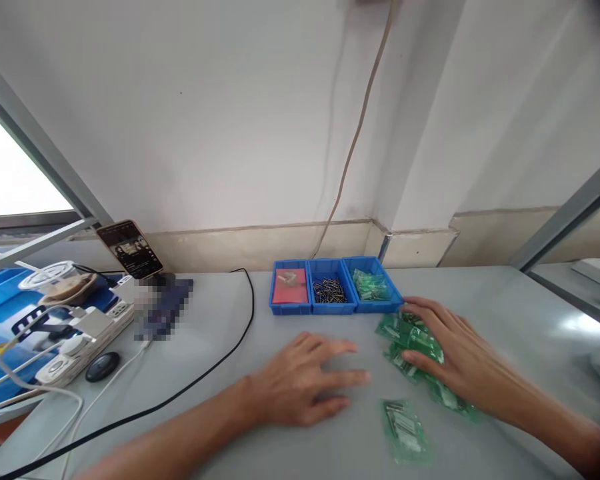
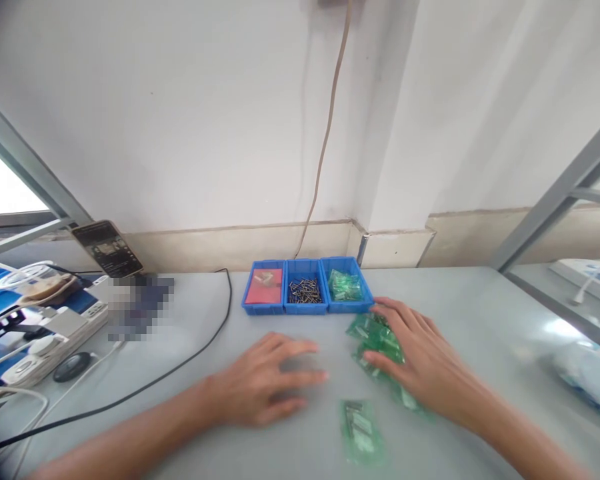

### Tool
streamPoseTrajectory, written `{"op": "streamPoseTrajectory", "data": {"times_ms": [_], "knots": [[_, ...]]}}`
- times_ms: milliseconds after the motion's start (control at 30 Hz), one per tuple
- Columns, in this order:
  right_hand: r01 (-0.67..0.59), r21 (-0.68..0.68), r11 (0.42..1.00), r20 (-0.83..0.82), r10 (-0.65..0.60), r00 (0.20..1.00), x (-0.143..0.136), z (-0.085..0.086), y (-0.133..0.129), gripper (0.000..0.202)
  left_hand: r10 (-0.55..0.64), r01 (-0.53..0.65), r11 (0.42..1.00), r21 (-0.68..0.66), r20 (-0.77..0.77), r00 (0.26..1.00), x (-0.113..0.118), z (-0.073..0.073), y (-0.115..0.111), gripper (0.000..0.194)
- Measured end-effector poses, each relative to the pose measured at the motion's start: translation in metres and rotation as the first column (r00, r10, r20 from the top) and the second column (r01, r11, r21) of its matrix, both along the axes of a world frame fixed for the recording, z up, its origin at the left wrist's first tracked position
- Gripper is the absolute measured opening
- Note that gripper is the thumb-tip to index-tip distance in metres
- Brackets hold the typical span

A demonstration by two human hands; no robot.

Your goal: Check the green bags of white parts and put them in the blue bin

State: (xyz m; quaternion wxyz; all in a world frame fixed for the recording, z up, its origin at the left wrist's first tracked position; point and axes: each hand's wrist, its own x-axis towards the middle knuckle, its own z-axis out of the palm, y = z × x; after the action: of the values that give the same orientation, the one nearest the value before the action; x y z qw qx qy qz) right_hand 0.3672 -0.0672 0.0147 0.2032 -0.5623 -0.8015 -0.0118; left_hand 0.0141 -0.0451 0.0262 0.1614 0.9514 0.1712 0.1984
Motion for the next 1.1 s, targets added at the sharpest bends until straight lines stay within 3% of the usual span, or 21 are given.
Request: {"op": "streamPoseTrajectory", "data": {"times_ms": [167,333,500,633,767,867,967,1100], "knots": [[-0.092,0.025,0.995,0.112,0.089,0.99,0.016,-0.028,-0.018,0.083,-0.172,0.168,0.984,-0.057,-0.076,0.982,0.013,0.006,-0.022,0.05],[-0.152,-0.015,0.988,0.145,0.153,0.978,0.009,-0.028,-0.022,0.082,-0.229,0.224,0.97,-0.094,-0.056,0.972,0.018,-0.002,-0.029,0.047],[-0.16,-0.016,0.987,0.111,0.161,0.981,-0.011,-0.024,-0.032,0.065,-0.224,0.223,0.973,-0.059,-0.009,0.975,0.018,-0.004,-0.023,0.038],[-0.211,-0.073,0.975,0.057,0.215,0.975,-0.033,-0.019,-0.039,0.057,-0.113,0.113,0.993,0.027,-0.005,0.994,0.018,-0.017,-0.012,0.032],[-0.275,-0.088,0.957,-0.029,0.273,0.961,-0.057,-0.015,-0.032,0.047,0.056,-0.059,0.995,0.08,0.04,0.998,0.02,-0.033,-0.001,0.048],[-0.286,-0.058,0.957,-0.1,0.279,0.955,-0.074,-0.014,-0.02,0.034,0.171,-0.172,0.981,0.085,0.019,0.985,0.021,-0.032,0.005,0.053],[-0.319,-0.006,0.948,-0.12,0.316,0.941,-0.089,-0.013,-0.006,0.028,0.252,-0.257,0.963,0.082,0.062,0.966,0.02,-0.026,0.011,0.039],[-0.401,0.133,0.906,-0.052,0.411,0.91,-0.104,-0.012,0.014,0.024,0.256,-0.283,0.95,0.131,0.192,0.948,0.013,-0.025,0.022,0.022]]}}
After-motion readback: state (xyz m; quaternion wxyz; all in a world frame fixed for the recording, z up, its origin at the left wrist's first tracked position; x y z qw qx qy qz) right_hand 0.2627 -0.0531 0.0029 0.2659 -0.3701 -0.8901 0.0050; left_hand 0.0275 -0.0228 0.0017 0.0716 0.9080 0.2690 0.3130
